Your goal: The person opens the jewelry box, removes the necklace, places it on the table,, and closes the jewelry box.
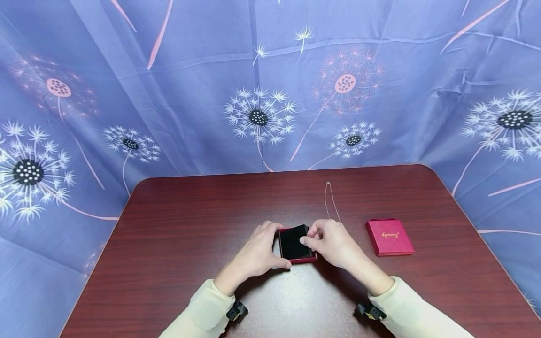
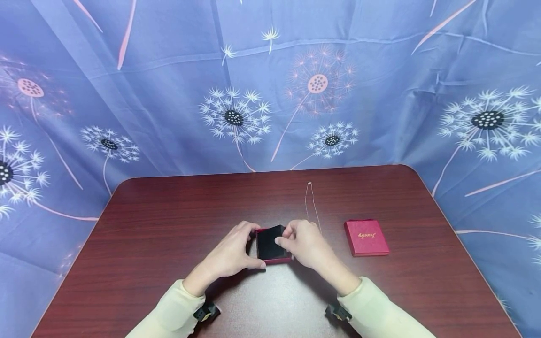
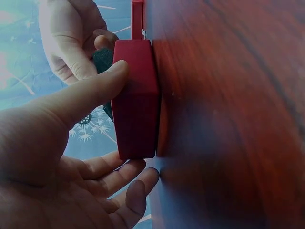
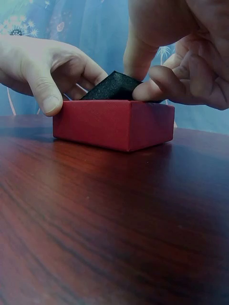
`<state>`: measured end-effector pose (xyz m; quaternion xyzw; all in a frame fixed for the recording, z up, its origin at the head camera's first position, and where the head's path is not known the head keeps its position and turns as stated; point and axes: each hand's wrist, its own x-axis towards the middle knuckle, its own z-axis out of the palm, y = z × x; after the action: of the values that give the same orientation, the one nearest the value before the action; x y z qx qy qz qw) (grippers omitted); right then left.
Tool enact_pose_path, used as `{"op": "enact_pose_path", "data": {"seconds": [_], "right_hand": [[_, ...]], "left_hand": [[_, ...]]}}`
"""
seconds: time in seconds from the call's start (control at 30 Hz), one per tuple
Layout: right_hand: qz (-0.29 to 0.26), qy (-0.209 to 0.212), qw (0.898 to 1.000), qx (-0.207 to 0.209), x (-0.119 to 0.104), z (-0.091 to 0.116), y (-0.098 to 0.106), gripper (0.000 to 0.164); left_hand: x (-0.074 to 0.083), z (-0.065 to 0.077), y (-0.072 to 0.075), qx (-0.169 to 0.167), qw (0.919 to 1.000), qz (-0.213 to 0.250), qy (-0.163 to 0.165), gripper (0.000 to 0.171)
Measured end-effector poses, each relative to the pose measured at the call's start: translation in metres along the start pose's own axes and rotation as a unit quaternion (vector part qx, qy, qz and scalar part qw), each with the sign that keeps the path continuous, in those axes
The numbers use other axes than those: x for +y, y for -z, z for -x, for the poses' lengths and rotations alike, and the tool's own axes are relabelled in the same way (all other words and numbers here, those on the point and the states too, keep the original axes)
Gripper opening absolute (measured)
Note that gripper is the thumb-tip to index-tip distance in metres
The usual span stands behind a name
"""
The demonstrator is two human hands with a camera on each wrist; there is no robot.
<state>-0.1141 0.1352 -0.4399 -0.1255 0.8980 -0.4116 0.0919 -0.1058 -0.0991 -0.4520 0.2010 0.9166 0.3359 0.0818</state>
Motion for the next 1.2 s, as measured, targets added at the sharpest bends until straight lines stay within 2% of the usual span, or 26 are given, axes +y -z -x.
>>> {"op": "enact_pose_path", "data": {"seconds": [0.33, 0.57, 0.7, 0.87, 1.2], "right_hand": [[0.078, 0.019, 0.997, 0.020, 0.0004, -0.0010, -0.0034, 0.019], [0.101, 0.020, 0.994, 0.032, 0.0008, -0.0010, -0.0055, 0.021], [0.109, 0.039, 0.993, 0.032, 0.0018, -0.0010, -0.0058, 0.021], [0.114, 0.066, 0.991, 0.018, 0.0022, 0.0005, -0.0037, 0.015], [0.109, 0.063, 0.991, -0.039, 0.0031, 0.0036, 0.0017, 0.027]], "left_hand": [[-0.0007, -0.0004, -0.0008, 0.001, 1.0000, -0.001, 0.003, 0.082], [-0.0019, 0.0001, -0.0012, -0.001, 1.0000, 0.001, 0.004, 0.083], [-0.0022, 0.0001, -0.0009, -0.001, 1.0000, 0.002, 0.003, 0.084], [-0.0018, -0.0002, -0.0008, -0.001, 1.0000, 0.002, 0.003, 0.085], [-0.0017, -0.0001, -0.0006, -0.003, 1.0000, 0.001, 0.005, 0.085]]}}
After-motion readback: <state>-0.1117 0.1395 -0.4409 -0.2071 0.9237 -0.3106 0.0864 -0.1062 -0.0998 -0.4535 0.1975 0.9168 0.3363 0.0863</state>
